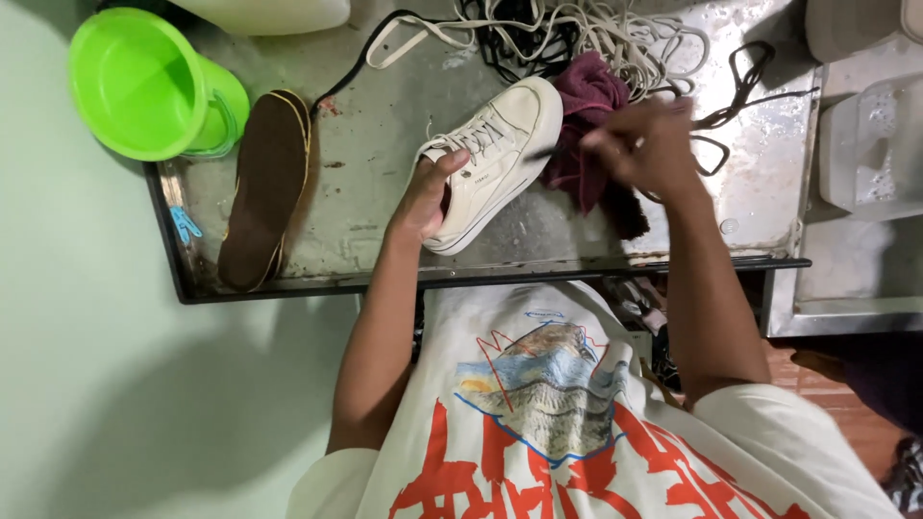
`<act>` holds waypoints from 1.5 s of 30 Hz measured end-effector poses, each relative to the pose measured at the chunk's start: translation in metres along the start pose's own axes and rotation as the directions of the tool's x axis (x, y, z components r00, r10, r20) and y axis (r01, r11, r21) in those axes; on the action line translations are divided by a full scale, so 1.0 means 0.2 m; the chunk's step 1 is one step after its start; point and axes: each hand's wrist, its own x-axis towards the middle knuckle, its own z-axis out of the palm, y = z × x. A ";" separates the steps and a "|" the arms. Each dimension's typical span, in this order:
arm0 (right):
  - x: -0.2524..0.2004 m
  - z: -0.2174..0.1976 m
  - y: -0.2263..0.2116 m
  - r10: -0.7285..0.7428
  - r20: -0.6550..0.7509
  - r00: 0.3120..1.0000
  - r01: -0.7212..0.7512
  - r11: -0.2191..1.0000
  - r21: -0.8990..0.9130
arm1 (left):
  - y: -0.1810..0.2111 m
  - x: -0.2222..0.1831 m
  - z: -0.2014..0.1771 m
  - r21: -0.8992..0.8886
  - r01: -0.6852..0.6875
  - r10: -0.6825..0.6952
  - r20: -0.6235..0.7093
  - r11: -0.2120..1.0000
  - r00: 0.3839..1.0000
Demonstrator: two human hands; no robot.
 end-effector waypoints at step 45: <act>-0.84 -0.39 0.44 0.479 -0.484 0.732 -0.567 0.823 -0.044 | -0.40 -0.13 -0.07 -0.484 -0.069 0.106 0.049 0.872 0.993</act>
